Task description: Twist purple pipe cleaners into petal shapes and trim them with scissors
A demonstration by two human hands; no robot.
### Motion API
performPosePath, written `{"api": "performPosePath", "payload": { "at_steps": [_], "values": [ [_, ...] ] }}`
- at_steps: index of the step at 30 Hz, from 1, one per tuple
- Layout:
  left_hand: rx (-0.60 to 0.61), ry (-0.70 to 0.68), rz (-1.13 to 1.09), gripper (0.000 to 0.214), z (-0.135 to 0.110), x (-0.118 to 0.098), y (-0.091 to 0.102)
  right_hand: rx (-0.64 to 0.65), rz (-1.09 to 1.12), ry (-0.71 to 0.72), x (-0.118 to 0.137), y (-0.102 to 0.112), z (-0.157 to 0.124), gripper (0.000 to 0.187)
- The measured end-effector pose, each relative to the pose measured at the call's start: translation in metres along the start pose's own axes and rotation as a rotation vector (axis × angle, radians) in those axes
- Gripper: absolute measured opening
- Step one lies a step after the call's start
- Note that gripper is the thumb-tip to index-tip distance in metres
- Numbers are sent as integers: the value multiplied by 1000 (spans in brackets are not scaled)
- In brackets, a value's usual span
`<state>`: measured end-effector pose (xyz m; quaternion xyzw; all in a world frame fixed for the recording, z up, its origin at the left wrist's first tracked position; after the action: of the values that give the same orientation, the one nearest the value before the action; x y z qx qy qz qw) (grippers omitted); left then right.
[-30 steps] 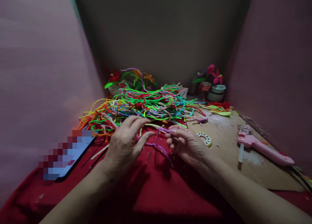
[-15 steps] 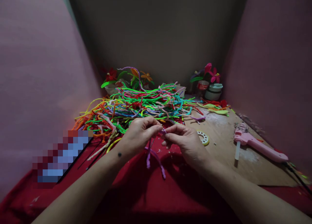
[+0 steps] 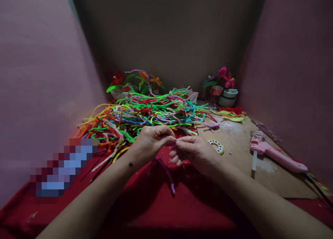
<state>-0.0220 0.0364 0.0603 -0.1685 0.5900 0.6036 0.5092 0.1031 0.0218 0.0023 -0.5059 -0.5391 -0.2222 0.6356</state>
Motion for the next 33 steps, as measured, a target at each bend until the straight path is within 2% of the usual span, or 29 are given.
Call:
{"api": "performPosePath", "payload": {
  "at_steps": [2, 6, 13, 17, 22, 28, 31, 33],
  "values": [
    [3, 1, 11, 14, 0, 1, 0, -37, -9, -28, -2, 3, 1, 17],
    [3, 94, -13, 14, 1, 5, 1, -117, -24, -47, -4, 6, 1, 15],
    [42, 180, -160, 20, 0, 10, -1, -14, -96, -81, -4, -3, -1, 17],
    [93, 276, -353, 26, -2, 18, 0, -83, -88, -33, 0, -2, -2, 19],
    [149, 336, -376, 29, -3, 27, -1, -110, -119, -19, 2, -5, -3, 21],
    [67, 282, -316, 24, -5, 21, -8, -119, -171, 66, 5, -6, -3, 24],
    [148, 181, -334, 18, -6, 14, -13, -173, -174, 101, 5, -2, -2, 22],
    [195, 86, -242, 19, -7, 12, -16, -194, -164, 118, 4, 0, -1, 20]
  ]
}}
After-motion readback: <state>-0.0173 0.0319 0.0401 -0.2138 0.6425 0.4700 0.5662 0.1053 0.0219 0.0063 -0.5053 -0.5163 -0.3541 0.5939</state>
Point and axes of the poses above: each hand's wrist, its own z-axis towards the middle knuckle, its own y-axis out of the back of the hand, x = y × z, the point moved 4 cm from there along z, towards the middle knuckle, and after that the axes turned 3 degrees about -z, right-handed, at the moved point
